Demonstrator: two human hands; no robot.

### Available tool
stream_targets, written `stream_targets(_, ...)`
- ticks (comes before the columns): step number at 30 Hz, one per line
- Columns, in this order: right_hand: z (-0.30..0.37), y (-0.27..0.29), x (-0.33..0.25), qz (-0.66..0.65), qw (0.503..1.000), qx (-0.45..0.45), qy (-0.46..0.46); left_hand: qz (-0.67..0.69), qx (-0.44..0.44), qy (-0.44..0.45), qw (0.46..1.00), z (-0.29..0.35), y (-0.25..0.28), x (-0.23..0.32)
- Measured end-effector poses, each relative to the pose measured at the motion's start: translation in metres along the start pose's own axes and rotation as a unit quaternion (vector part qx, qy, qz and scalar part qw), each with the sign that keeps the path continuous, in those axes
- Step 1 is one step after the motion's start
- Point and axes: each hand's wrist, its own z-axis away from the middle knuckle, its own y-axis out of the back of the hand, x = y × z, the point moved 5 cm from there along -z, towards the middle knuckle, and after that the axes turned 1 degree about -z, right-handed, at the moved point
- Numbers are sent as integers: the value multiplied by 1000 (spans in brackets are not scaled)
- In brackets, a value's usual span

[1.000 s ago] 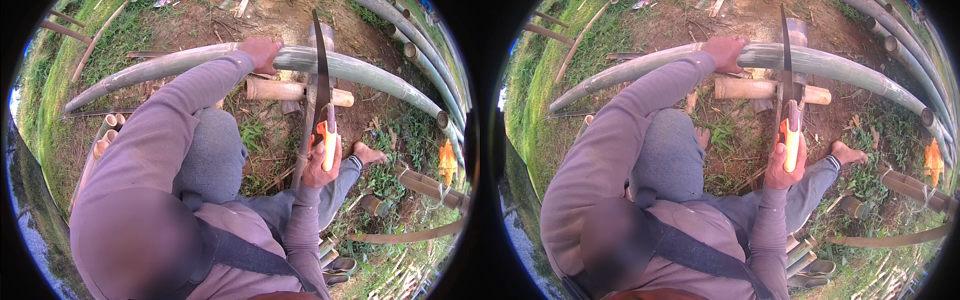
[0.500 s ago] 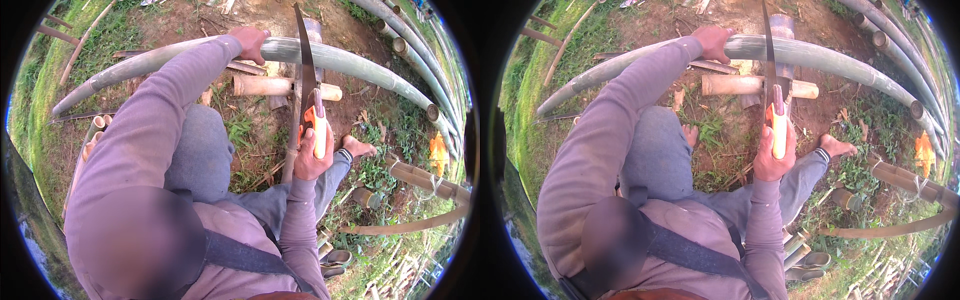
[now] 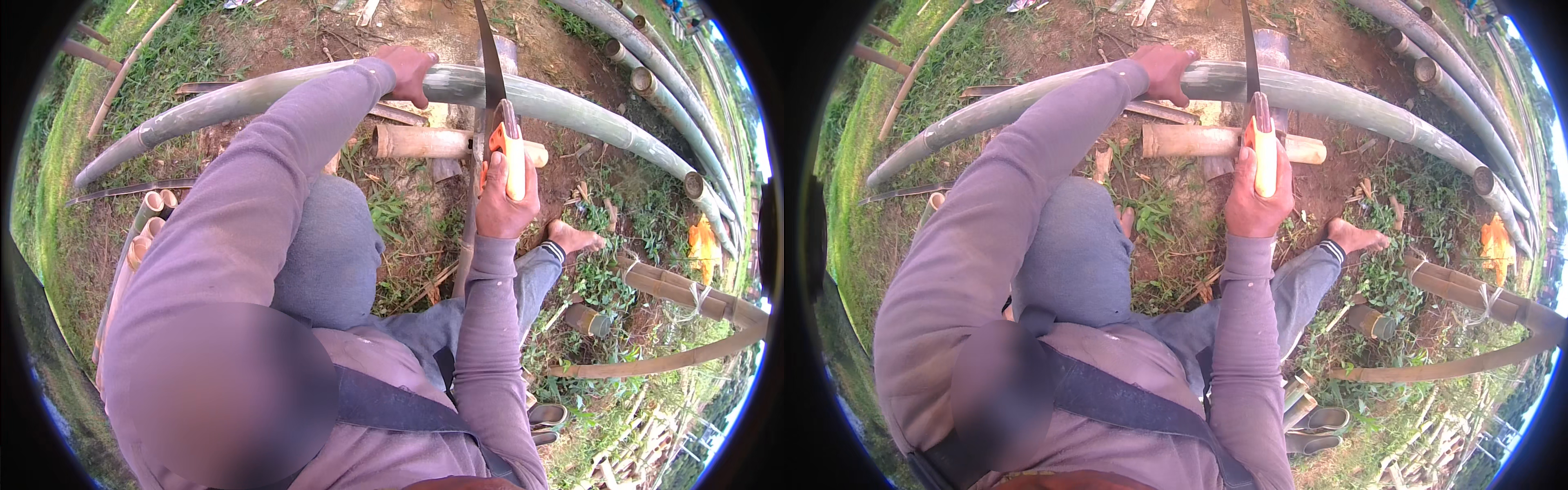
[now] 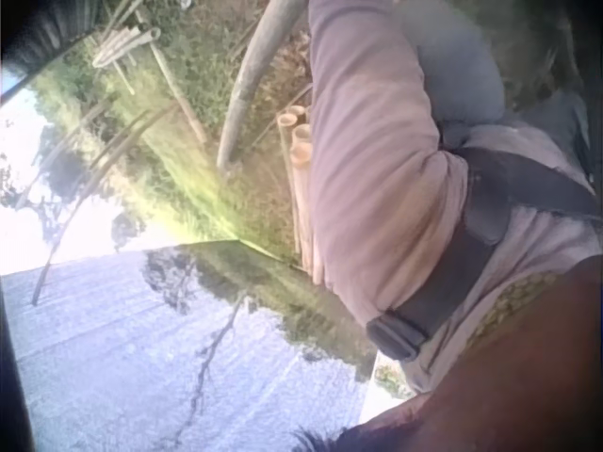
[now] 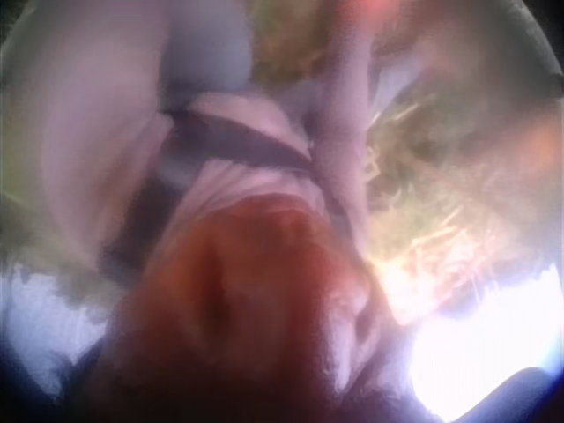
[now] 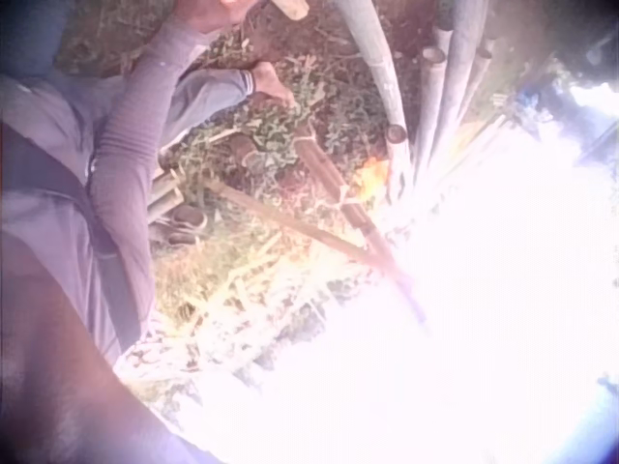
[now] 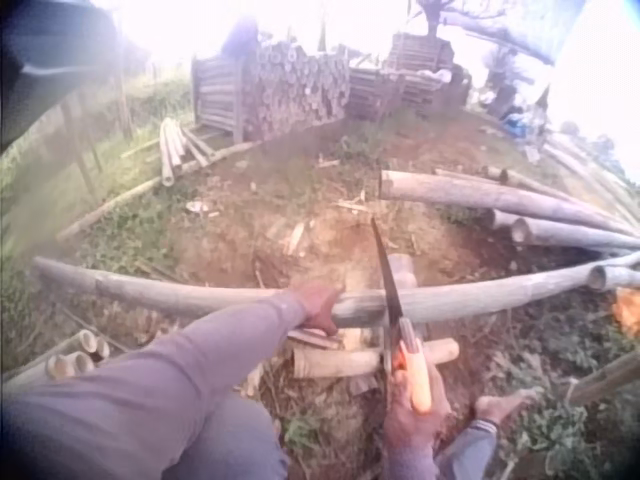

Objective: The person uses a hand saw to cut long bamboo poles into shorter sections. They position each pole on a makeshift stand, saw through it, and then move the cut piece to a growing pile nearby.

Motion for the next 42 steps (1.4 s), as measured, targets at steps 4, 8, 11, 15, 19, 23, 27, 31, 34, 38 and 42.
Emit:
stream_targets(4,72,50,-9,-19,999,-11,-36,-8,35,-10,999,0,-8,-14)
stream_targets(8,148,106,-28,-96,977,-55,-183,15,16,-24,999,-4,-12,-14)
stream_targets(11,97,67,-8,-89,987,-21,-136,16,9,-15,1000,-7,-10,-7)
stream_targets(15,-8,-4,10,-43,998,5,-35,27,17,-10,999,-3,-2,-6)
stream_targets(19,-9,-17,-6,-49,999,15,2,-160,340,-59,925,17,-19,14)
stream_targets(23,-6,-11,1,-81,993,-30,-80,-74,115,10,991,-4,-25,10)
stream_targets(27,-7,-9,-6,-213,964,-103,-118,-61,82,5,995,-12,-13,6)
stream_targets(31,-37,-8,-5,-79,983,-60,-151,-45,59,-7,997,-9,1,9)
stream_targets(34,25,20,-8,-47,990,-20,-134,-63,45,8,997,-6,4,8)
stream_targets(38,126,98,-33,14,994,-51,-98,-47,52,6,998,-6,-6,-4)
stream_targets(42,76,54,-10,3,997,-28,-76,-50,67,11,996,-13,-10,-1)
